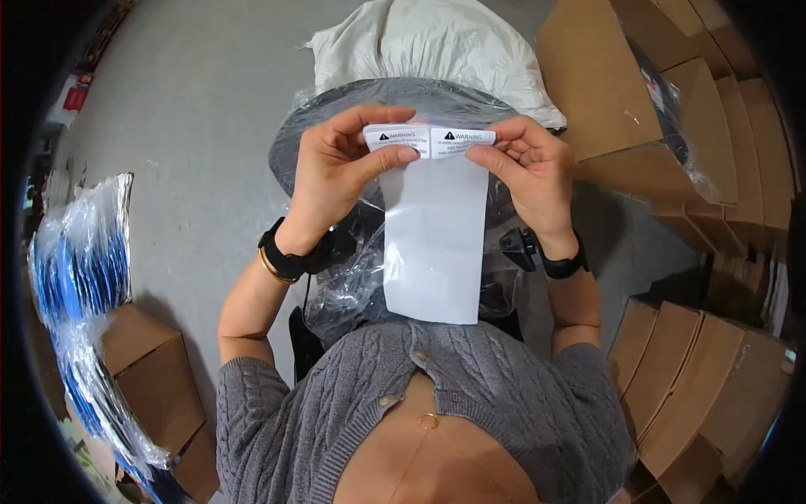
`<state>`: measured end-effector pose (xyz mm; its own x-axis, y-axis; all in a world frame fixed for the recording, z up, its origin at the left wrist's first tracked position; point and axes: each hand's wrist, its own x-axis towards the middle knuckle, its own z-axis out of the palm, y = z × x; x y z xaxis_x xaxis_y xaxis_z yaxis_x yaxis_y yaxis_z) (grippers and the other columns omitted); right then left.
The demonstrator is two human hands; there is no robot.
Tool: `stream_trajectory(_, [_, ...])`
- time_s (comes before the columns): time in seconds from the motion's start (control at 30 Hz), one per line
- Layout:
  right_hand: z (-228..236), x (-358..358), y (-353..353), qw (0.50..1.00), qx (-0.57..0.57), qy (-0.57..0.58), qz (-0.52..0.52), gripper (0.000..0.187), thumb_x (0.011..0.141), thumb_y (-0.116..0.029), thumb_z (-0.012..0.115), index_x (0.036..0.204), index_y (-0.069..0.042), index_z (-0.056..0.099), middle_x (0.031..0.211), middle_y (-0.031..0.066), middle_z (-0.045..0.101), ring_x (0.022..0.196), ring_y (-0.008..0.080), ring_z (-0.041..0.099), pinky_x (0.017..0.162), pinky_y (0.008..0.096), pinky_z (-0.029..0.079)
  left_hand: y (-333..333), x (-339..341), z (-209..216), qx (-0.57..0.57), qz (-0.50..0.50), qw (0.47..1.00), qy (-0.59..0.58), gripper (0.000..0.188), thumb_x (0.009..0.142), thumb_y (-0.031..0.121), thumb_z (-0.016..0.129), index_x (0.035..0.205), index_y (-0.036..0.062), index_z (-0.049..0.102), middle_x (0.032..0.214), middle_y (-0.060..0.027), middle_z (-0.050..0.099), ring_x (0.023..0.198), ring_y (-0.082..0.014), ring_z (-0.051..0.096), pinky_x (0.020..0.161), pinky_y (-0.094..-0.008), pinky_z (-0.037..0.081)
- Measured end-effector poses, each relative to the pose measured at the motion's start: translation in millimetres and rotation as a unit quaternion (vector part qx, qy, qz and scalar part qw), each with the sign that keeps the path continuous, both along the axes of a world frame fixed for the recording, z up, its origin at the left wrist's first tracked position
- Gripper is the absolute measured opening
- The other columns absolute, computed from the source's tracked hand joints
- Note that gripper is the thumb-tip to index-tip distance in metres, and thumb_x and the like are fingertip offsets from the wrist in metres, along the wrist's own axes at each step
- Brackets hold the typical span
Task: Unpack round items from a large white sack and inspect their labels.
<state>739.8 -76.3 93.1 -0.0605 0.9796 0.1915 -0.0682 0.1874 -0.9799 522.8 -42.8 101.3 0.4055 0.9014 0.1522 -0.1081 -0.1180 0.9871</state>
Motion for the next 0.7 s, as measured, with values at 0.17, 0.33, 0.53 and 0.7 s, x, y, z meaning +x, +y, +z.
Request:
stream_trajectory(0.17, [-1, 1, 0, 0.967, 0.111, -0.218, -0.069, 0.017, 0.072, -0.005, 0.072, 0.087, -0.004, 0.064, 0.089, 0.0051, 0.063, 0.074, 0.0101, 0.06, 0.064, 0.0233, 0.049, -5, -9, -6, -0.035, 0.017, 0.999, 0.007, 0.031, 0.077, -0.005, 0.065, 0.107, -0.0033, 0.059, 0.089, -0.0061, 0.065, 0.075, -0.0072, 0.061, 0.066, -0.0179, 0.049])
stream_trajectory(0.33, [-8, -2, 3, 0.902, 0.266, -0.326, -0.096, 0.02, 0.068, -0.006, 0.074, 0.086, -0.006, 0.066, 0.091, 0.0054, 0.062, 0.075, 0.0169, 0.059, 0.064, 0.0256, 0.048, -7, -20, -8, -0.098, -0.033, 0.994, 0.037, 0.032, 0.081, 0.006, 0.066, 0.11, -0.0039, 0.057, 0.093, -0.0064, 0.064, 0.082, -0.0065, 0.058, 0.07, -0.0178, 0.046])
stream_trajectory(0.53, [-19, -5, 8, 0.907, 0.271, -0.306, -0.101, 0.018, 0.066, -0.003, 0.073, 0.083, -0.007, 0.067, 0.088, 0.005, 0.063, 0.076, 0.0199, 0.059, 0.066, 0.03, 0.049, -5, -29, -15, -0.106, -0.055, 0.993, 0.021, 0.037, 0.092, 0.026, 0.051, 0.116, -0.0028, 0.054, 0.095, -0.0051, 0.063, 0.081, -0.0038, 0.054, 0.074, -0.0178, 0.043])
stream_trajectory(0.7, [-24, -5, 13, 0.83, 0.415, -0.357, -0.11, 0.02, 0.063, -0.004, 0.074, 0.082, -0.007, 0.067, 0.087, 0.0038, 0.063, 0.076, 0.0188, 0.059, 0.071, 0.034, 0.052, 0, -39, -19, -0.111, -0.078, 0.986, 0.098, 0.045, 0.095, 0.037, 0.042, 0.118, -0.0002, 0.053, 0.094, -0.0018, 0.06, 0.071, -0.0029, 0.047, 0.069, -0.0161, 0.039])
